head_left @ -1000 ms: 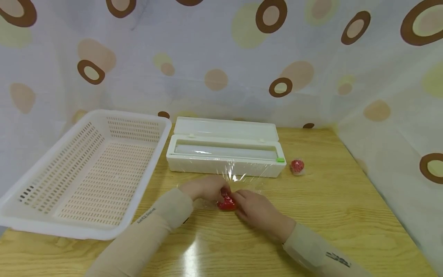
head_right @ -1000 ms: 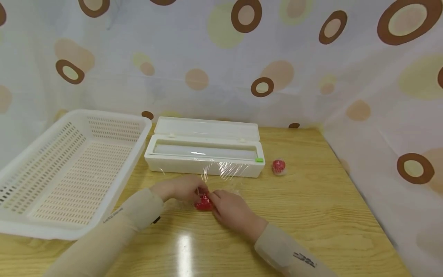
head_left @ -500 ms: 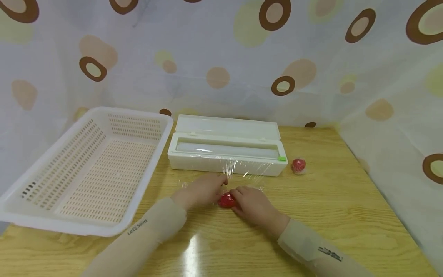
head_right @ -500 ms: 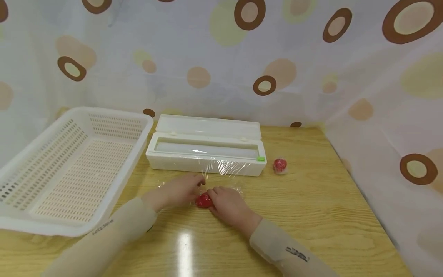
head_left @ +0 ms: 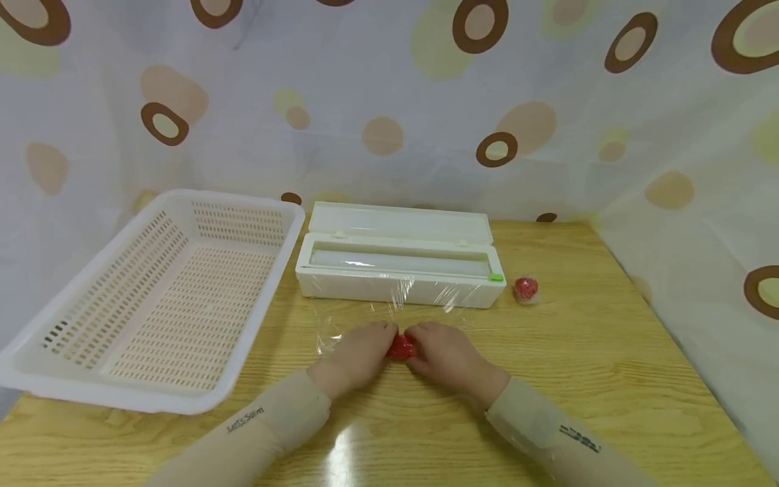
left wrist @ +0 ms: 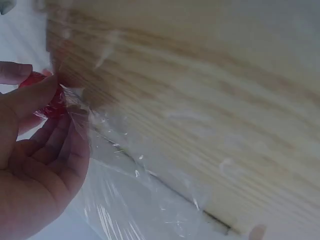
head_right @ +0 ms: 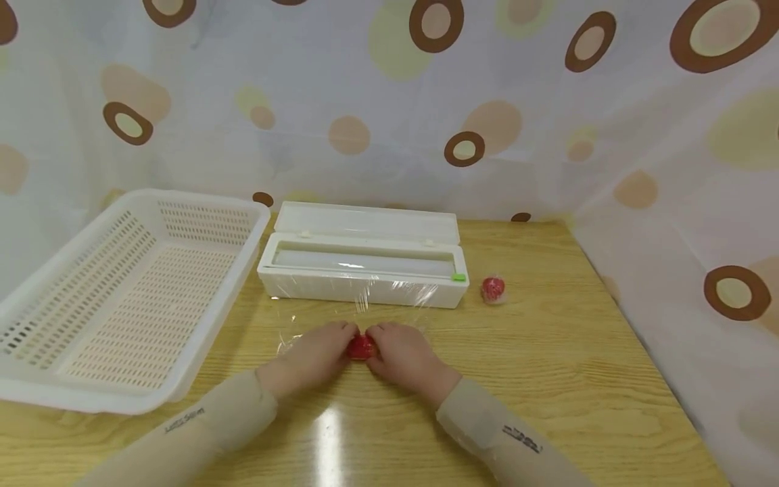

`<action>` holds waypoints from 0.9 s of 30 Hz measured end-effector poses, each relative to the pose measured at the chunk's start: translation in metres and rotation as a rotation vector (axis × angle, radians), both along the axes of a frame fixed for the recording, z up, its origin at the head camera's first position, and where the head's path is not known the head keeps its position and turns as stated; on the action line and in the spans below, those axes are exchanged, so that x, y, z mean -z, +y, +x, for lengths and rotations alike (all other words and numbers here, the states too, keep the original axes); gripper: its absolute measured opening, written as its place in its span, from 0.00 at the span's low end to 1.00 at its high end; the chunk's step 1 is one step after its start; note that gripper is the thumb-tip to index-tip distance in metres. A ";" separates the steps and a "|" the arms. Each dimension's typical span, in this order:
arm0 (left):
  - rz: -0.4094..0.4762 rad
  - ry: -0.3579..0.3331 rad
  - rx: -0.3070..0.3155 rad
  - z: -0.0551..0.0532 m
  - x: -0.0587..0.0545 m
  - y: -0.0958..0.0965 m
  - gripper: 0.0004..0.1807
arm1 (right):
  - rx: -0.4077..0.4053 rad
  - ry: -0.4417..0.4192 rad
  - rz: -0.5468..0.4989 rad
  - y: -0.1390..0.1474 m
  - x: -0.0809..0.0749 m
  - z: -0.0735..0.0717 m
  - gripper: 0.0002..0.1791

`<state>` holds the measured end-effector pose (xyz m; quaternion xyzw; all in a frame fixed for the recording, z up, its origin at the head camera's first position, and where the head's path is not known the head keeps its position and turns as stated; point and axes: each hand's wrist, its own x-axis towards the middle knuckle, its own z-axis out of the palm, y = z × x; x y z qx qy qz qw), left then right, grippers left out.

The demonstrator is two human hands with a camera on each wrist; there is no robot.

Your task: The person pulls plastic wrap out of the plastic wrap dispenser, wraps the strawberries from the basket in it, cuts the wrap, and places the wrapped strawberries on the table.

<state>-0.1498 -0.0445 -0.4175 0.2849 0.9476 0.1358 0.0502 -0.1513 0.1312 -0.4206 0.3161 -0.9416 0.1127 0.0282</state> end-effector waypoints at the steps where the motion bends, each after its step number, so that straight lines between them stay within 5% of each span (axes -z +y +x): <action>1: 0.013 -0.015 -0.005 -0.001 0.000 0.000 0.03 | 0.009 -0.012 -0.016 0.000 0.000 0.000 0.16; 9: -0.007 -0.082 -0.006 -0.006 -0.006 -0.001 0.05 | 0.059 -0.091 -0.064 0.005 0.003 -0.001 0.22; 16: -0.002 -0.107 -0.001 -0.008 -0.006 -0.004 0.04 | 0.023 -0.065 -0.073 0.010 0.005 -0.003 0.18; 27: 0.169 -0.240 0.061 -0.019 -0.008 -0.015 0.13 | 0.104 -0.219 -0.164 0.009 -0.003 -0.010 0.16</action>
